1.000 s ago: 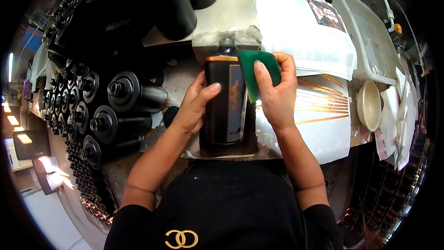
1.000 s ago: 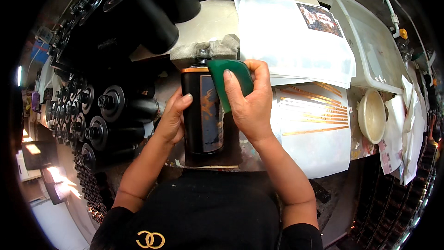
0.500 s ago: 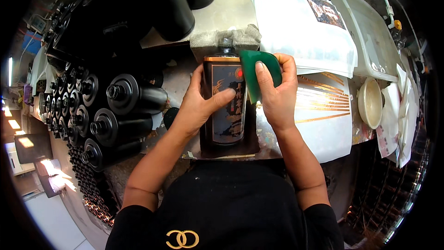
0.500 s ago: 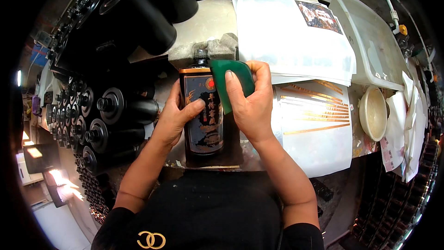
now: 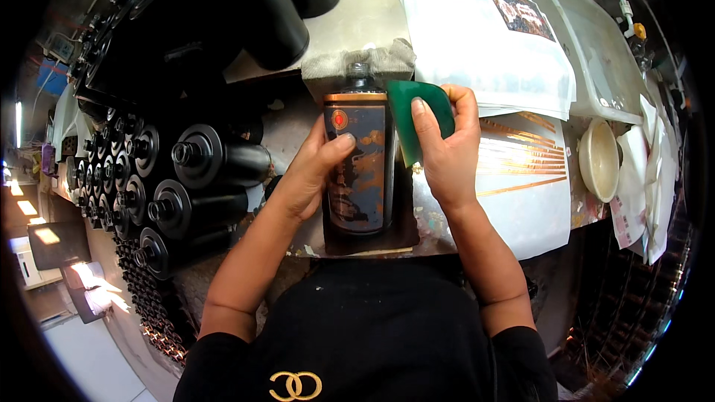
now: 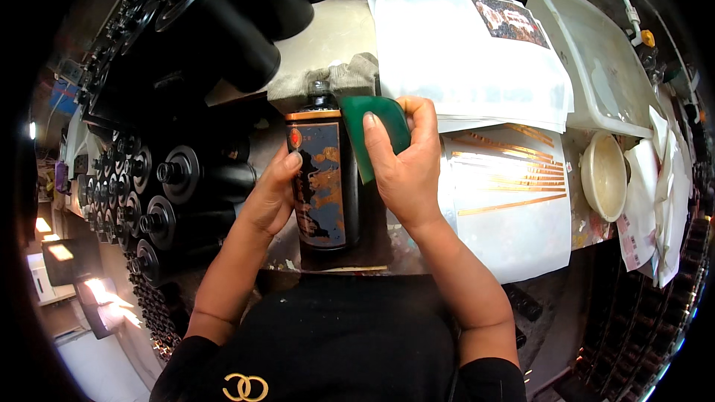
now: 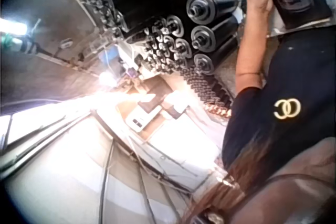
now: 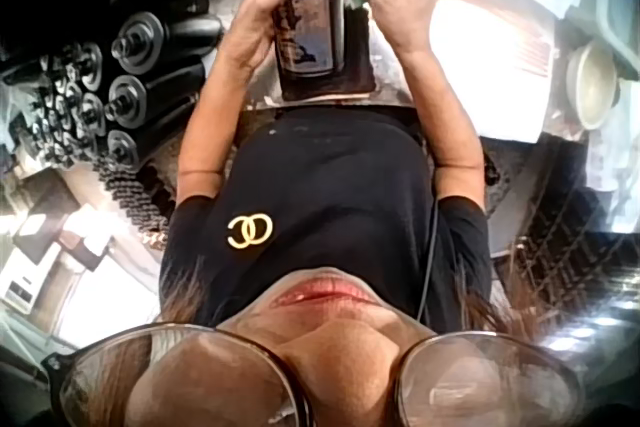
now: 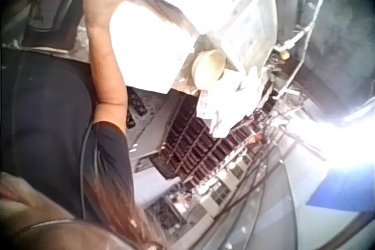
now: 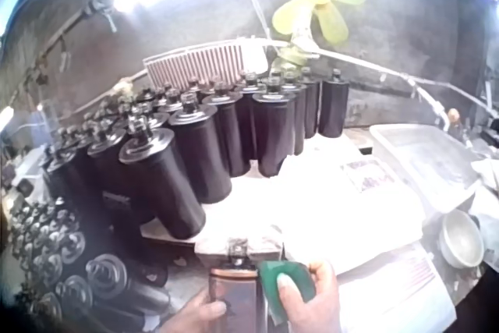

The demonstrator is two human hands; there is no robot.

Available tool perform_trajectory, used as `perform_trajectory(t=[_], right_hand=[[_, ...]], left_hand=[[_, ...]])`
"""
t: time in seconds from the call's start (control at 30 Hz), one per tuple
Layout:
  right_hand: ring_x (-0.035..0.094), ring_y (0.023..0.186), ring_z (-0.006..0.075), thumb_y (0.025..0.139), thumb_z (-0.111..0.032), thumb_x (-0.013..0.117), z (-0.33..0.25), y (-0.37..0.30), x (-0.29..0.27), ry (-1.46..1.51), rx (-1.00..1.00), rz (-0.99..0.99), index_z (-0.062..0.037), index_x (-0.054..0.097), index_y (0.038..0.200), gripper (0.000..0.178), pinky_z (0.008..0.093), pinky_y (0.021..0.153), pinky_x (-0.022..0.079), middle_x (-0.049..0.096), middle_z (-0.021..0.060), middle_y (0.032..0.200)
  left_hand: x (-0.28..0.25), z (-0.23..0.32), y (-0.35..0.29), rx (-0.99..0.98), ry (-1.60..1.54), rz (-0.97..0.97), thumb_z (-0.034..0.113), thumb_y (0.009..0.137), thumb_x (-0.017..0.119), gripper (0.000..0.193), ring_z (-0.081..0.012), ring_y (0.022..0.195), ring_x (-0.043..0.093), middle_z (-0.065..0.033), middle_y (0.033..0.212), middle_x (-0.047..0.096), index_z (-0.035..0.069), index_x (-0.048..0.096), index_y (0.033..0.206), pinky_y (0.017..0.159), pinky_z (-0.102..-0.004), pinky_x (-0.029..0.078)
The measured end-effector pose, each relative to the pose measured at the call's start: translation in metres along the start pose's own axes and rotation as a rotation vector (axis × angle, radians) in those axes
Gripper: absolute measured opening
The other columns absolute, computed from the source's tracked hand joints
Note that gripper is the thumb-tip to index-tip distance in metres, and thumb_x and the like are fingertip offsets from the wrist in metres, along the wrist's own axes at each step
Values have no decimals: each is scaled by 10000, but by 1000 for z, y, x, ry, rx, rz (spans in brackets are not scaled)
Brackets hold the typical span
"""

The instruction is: The person applies gold decorative strips and a printed label to a black cylindrical container. They smooth the strips with a green squeegee, rotate the container to align edges, and press the label into place.

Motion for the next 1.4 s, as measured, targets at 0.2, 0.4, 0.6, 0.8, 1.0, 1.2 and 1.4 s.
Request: perform_trajectory(t=[0.2, 0.4, 0.6, 0.8, 1.0, 1.2, 1.4], right_hand=[[518, 776, 64, 892, -158, 640, 1, -2, 1, 44, 1, 2, -24, 466, 1014, 252, 210, 658, 454, 556, 41, 877], [520, 794, 85, 885, -184, 648, 0, -2, -1, -5, -33, 5, -20, 476, 1013, 270, 230, 694, 458, 556, 50, 887], [522, 800, 94, 876, -194, 655, 3, -2, -2, 7, -30, 8, -18, 485, 1001, 275, 244, 710, 461, 559, 55, 888], [525, 791, 97, 872, -206, 659, 3, -3, -1, 28, -6, 7, -20, 483, 997, 285, 249, 702, 463, 564, 55, 878], [526, 793, 97, 870, -214, 659, 7, -2, -4, 26, 11, 7, -20, 483, 994, 290, 250, 704, 464, 569, 56, 876], [526, 803, 94, 866, -212, 664, 10, -2, -4, 54, 27, 5, -19, 486, 995, 292, 249, 711, 461, 572, 57, 877], [536, 789, 92, 863, -209, 670, 11, -1, -3, 62, 9, -6, -17, 490, 993, 293, 244, 697, 467, 579, 61, 869]], left_hand=[[-21, -14, 6, -5, 93, 59, 252, 813, 691, 609, -166, 1039, 548, -67, 1143, 552, 61, 395, 1311, 901, -307, 465], [-18, -12, 5, 10, 208, 87, 231, 796, 698, 691, -163, 1020, 547, -68, 1162, 530, 60, 343, 1363, 886, -302, 474], [-9, -5, -2, 130, 249, 55, 159, 777, 694, 841, -203, 1167, 506, -125, 1276, 487, 50, 204, 1451, 981, -337, 432], [-10, -4, -6, 149, 234, 73, 158, 761, 698, 936, -232, 1193, 498, -151, 1319, 463, 43, 116, 1485, 1013, -348, 410], [-14, -8, -6, 68, 57, 52, 167, 774, 694, 923, -222, 1187, 497, -164, 1322, 454, 32, 122, 1486, 1003, -344, 413], [-14, -9, -10, 110, 270, 115, 211, 811, 696, 811, -206, 1183, 502, -134, 1315, 476, 44, 230, 1454, 993, -344, 421], [-11, -13, -10, 99, 130, 55, 254, 835, 677, 710, -201, 1175, 512, -107, 1270, 519, 43, 313, 1407, 1007, -350, 412]])
Point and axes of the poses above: each hand's wrist, its own y-axis towards the middle knuckle, its own x-axis out of the palm, z = x × y, the point moved 10 cm from there along y, towards the middle knuckle
